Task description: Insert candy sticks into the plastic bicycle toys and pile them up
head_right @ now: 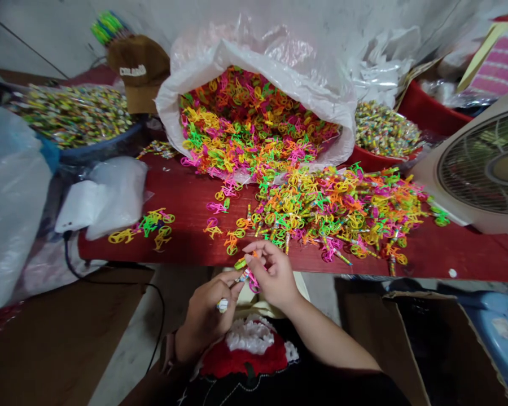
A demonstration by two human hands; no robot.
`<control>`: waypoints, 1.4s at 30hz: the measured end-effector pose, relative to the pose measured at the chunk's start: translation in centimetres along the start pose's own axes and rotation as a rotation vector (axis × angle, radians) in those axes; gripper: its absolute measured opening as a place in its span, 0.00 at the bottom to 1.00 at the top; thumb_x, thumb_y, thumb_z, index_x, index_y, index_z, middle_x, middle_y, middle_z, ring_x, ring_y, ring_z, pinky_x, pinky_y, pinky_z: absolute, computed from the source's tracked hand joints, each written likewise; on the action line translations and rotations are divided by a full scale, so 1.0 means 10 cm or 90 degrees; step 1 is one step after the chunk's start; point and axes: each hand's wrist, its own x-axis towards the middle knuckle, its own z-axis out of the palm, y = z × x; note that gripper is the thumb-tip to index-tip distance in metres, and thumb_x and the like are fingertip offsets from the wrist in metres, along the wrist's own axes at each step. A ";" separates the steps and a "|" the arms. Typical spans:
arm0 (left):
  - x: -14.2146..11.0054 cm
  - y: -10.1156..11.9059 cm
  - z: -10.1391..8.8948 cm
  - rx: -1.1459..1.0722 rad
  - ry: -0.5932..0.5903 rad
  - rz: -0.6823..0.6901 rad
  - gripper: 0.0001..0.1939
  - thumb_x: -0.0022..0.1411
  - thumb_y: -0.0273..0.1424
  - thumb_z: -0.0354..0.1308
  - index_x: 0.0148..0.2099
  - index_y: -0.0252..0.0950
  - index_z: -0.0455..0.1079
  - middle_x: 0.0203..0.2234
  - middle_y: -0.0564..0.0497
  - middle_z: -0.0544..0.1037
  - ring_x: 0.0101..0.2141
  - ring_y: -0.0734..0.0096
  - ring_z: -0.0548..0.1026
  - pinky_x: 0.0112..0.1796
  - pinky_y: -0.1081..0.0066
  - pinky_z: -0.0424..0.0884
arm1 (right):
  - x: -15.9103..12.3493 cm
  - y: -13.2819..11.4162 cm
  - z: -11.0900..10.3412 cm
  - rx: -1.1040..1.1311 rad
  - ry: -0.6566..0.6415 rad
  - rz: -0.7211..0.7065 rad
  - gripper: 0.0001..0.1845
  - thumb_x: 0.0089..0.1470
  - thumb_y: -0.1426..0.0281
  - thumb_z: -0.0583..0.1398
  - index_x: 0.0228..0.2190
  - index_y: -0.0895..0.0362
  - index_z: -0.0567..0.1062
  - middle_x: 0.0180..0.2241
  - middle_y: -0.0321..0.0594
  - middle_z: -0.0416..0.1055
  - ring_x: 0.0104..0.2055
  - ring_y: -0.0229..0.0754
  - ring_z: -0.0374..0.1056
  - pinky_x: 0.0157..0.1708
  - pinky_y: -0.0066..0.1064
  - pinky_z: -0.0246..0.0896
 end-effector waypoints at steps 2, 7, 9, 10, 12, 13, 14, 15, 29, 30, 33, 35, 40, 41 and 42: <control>0.01 0.03 -0.02 -0.015 0.016 -0.028 0.13 0.67 0.23 0.60 0.31 0.42 0.67 0.36 0.47 0.86 0.33 0.65 0.85 0.32 0.71 0.75 | 0.00 0.00 0.04 -0.005 -0.004 -0.001 0.14 0.61 0.54 0.67 0.40 0.51 0.78 0.28 0.34 0.67 0.27 0.39 0.60 0.25 0.31 0.56; 0.03 0.00 0.00 -0.096 0.088 -0.195 0.07 0.70 0.29 0.62 0.39 0.42 0.66 0.40 0.47 0.86 0.28 0.69 0.80 0.31 0.70 0.73 | 0.26 -0.20 -0.12 -0.079 -0.041 -0.041 0.14 0.61 0.57 0.66 0.43 0.52 0.78 0.28 0.34 0.68 0.26 0.39 0.61 0.25 0.31 0.55; 0.07 -0.08 0.00 -0.179 0.189 -0.269 0.08 0.71 0.31 0.62 0.45 0.42 0.64 0.39 0.48 0.85 0.26 0.71 0.77 0.31 0.71 0.73 | 0.50 -0.38 -0.38 -0.157 0.071 -0.140 0.13 0.63 0.59 0.65 0.45 0.52 0.77 0.28 0.34 0.69 0.26 0.39 0.62 0.26 0.31 0.57; 0.09 -0.14 -0.01 -0.217 0.244 -0.296 0.10 0.71 0.33 0.62 0.47 0.42 0.62 0.37 0.49 0.84 0.26 0.72 0.77 0.31 0.72 0.72 | 0.62 -0.49 -0.54 -0.216 0.182 -0.209 0.14 0.65 0.60 0.64 0.48 0.53 0.76 0.30 0.35 0.69 0.28 0.39 0.63 0.29 0.32 0.59; 0.16 -0.28 -0.04 -0.261 0.353 -0.317 0.12 0.71 0.36 0.62 0.47 0.41 0.60 0.34 0.50 0.82 0.28 0.72 0.77 0.33 0.73 0.73 | 0.86 -0.67 -0.87 -0.386 0.404 -0.301 0.15 0.69 0.62 0.59 0.51 0.57 0.75 0.36 0.42 0.72 0.34 0.42 0.67 0.37 0.35 0.64; 0.18 -0.37 -0.05 -0.259 0.406 -0.312 0.13 0.71 0.37 0.62 0.47 0.41 0.60 0.35 0.50 0.81 0.30 0.72 0.77 0.35 0.72 0.74 | 0.95 -0.74 -1.01 -0.417 0.443 -0.305 0.15 0.68 0.64 0.59 0.50 0.60 0.76 0.38 0.46 0.74 0.38 0.44 0.68 0.42 0.39 0.65; 0.21 -0.45 -0.06 -0.245 0.450 -0.302 0.14 0.71 0.38 0.63 0.48 0.41 0.59 0.36 0.50 0.81 0.33 0.71 0.78 0.37 0.72 0.74 | 1.02 -0.79 -1.11 -0.455 0.480 -0.309 0.13 0.65 0.67 0.63 0.47 0.61 0.77 0.41 0.52 0.74 0.43 0.48 0.69 0.49 0.44 0.63; 0.22 -0.54 -0.06 -0.223 0.478 -0.292 0.15 0.71 0.39 0.63 0.48 0.41 0.60 0.38 0.49 0.80 0.35 0.71 0.79 0.40 0.70 0.75 | 1.07 -0.82 -1.16 -0.496 0.518 -0.318 0.12 0.62 0.69 0.65 0.46 0.63 0.78 0.45 0.57 0.73 0.49 0.53 0.68 0.56 0.49 0.58; 0.08 -1.11 0.20 0.063 0.302 -0.282 0.09 0.76 0.37 0.53 0.51 0.38 0.65 0.41 0.42 0.81 0.42 0.60 0.83 0.45 0.64 0.78 | 0.93 0.14 0.29 -0.890 -0.342 -0.336 0.24 0.71 0.75 0.53 0.64 0.61 0.73 0.55 0.54 0.77 0.54 0.56 0.65 0.53 0.46 0.64; 0.07 -1.11 0.19 0.062 0.305 -0.294 0.10 0.76 0.38 0.54 0.51 0.38 0.65 0.41 0.42 0.81 0.42 0.60 0.83 0.43 0.65 0.78 | 0.93 0.14 0.27 -0.897 -0.359 -0.328 0.25 0.70 0.76 0.53 0.65 0.61 0.72 0.55 0.54 0.77 0.55 0.55 0.65 0.54 0.45 0.64; 0.03 -1.10 0.18 0.060 0.285 -0.315 0.11 0.75 0.40 0.55 0.49 0.39 0.67 0.40 0.42 0.82 0.40 0.60 0.84 0.39 0.67 0.78 | 0.87 0.16 0.25 -0.884 -0.361 -0.319 0.25 0.69 0.77 0.55 0.65 0.59 0.72 0.57 0.55 0.73 0.58 0.55 0.64 0.57 0.44 0.63; 0.01 -1.07 0.17 0.054 0.271 -0.315 0.11 0.75 0.41 0.55 0.49 0.39 0.70 0.39 0.44 0.83 0.38 0.61 0.84 0.39 0.67 0.78 | 0.78 0.20 0.30 -0.847 -0.291 -0.299 0.23 0.71 0.74 0.54 0.63 0.58 0.74 0.57 0.55 0.72 0.57 0.54 0.66 0.58 0.43 0.63; 0.00 -0.93 0.13 0.029 0.341 -0.354 0.14 0.73 0.42 0.58 0.52 0.39 0.75 0.41 0.45 0.85 0.40 0.62 0.84 0.40 0.68 0.77 | 0.53 0.28 0.52 -0.815 -0.160 -0.124 0.19 0.73 0.63 0.55 0.57 0.58 0.75 0.49 0.55 0.74 0.52 0.55 0.73 0.54 0.42 0.67; 0.00 -0.90 0.12 0.009 0.359 -0.369 0.15 0.73 0.42 0.58 0.53 0.39 0.74 0.41 0.45 0.84 0.39 0.63 0.83 0.39 0.69 0.77 | 0.50 0.28 0.54 -0.824 -0.168 -0.091 0.19 0.72 0.62 0.57 0.57 0.57 0.75 0.50 0.56 0.74 0.52 0.56 0.73 0.51 0.42 0.68; -0.01 -0.86 0.11 -0.012 0.372 -0.383 0.16 0.73 0.42 0.58 0.54 0.38 0.73 0.40 0.45 0.84 0.39 0.64 0.83 0.38 0.70 0.77 | 0.48 0.27 0.54 -0.828 -0.182 -0.061 0.18 0.70 0.62 0.60 0.56 0.57 0.74 0.50 0.56 0.74 0.52 0.57 0.74 0.49 0.42 0.68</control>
